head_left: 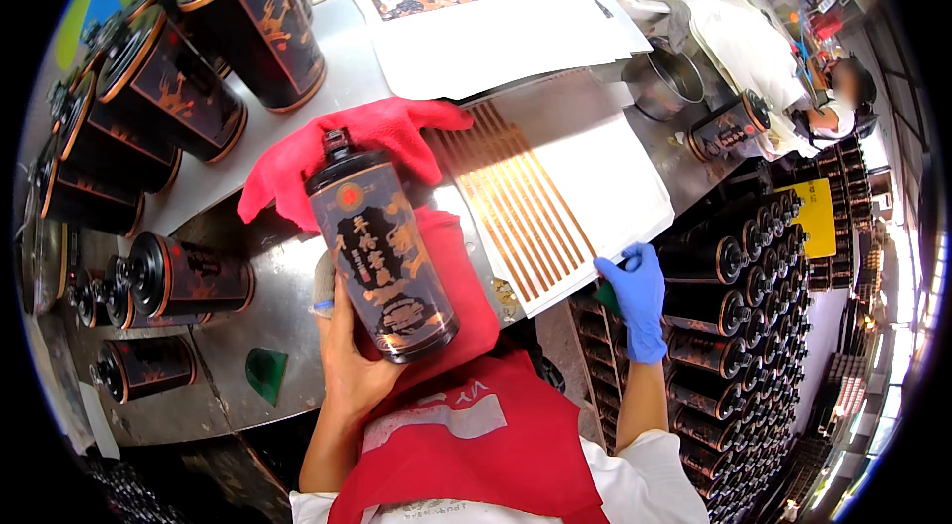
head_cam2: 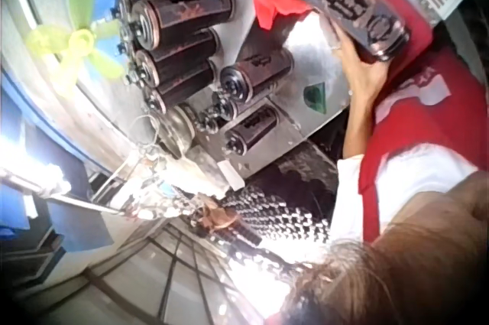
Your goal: The person applies a gold label to the top rim of a black cylindrical container, then wipes the container with a green sponge. They repeat this process on multiple containers, placing finished units on a nearby tray.
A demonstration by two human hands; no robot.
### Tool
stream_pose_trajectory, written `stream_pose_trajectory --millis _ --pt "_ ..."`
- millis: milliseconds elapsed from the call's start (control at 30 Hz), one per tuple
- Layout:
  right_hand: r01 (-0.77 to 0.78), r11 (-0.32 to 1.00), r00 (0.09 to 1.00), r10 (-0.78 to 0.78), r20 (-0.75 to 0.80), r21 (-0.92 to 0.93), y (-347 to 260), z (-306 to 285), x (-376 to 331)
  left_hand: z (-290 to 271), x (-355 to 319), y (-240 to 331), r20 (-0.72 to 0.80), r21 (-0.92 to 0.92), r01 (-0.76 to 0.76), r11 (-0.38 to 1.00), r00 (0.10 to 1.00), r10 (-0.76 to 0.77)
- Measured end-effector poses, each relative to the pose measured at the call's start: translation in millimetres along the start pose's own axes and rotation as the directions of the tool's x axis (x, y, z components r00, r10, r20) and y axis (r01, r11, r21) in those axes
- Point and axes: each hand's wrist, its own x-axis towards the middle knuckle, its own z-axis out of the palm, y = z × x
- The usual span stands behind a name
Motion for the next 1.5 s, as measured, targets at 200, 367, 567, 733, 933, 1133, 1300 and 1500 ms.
stream_pose_trajectory --millis 200,367,567,733,933,1133,1300,1500 --pt "-0.331 0.716 0.942 0.212 0.259 0.615 28.5 -2.9 -17.5 -7.1 -11.2 -7.3 -0.031 -0.102 0.005 0.995 0.999 -0.008" --pt "-0.460 0.742 0.885 0.339 0.319 0.488 16.6 3.9 7.0 -8.5 -2.1 2.1 -0.037 -0.043 -0.066 0.997 0.997 0.064" --pt "-0.352 0.753 0.928 0.203 0.313 0.556 15.9 7.6 -1.5 -4.7 -6.4 -3.8 -0.025 -0.080 -0.027 0.996 0.999 0.025" --pt "-0.481 0.700 0.820 0.145 0.554 0.528 11.3 -35.0 -17.7 -9.0 -5.8 -7.5 -0.022 -0.070 -0.048 0.996 0.999 0.047" --pt "-0.369 0.730 0.784 -0.088 0.614 0.576 -60.4 -74.9 -19.9 -16.0 -2.7 3.3 -0.051 0.134 -0.224 0.965 0.971 0.233" --pt "-0.432 0.583 0.568 -0.416 0.710 0.688 -145.1 -77.4 -14.8 -36.3 -8.0 9.0 -0.140 0.020 -0.273 0.962 0.952 0.273" --pt "-0.055 0.885 0.216 -0.442 0.871 0.463 -242.8 -78.9 -24.1 -49.1 30.2 52.8 -0.027 -0.338 -0.310 0.888 0.947 0.320" --pt "0.143 0.776 0.230 -0.630 0.742 0.614 -279.7 -91.0 -14.0 -50.1 68.1 73.2 0.555 -0.711 0.241 0.661 0.769 0.317"
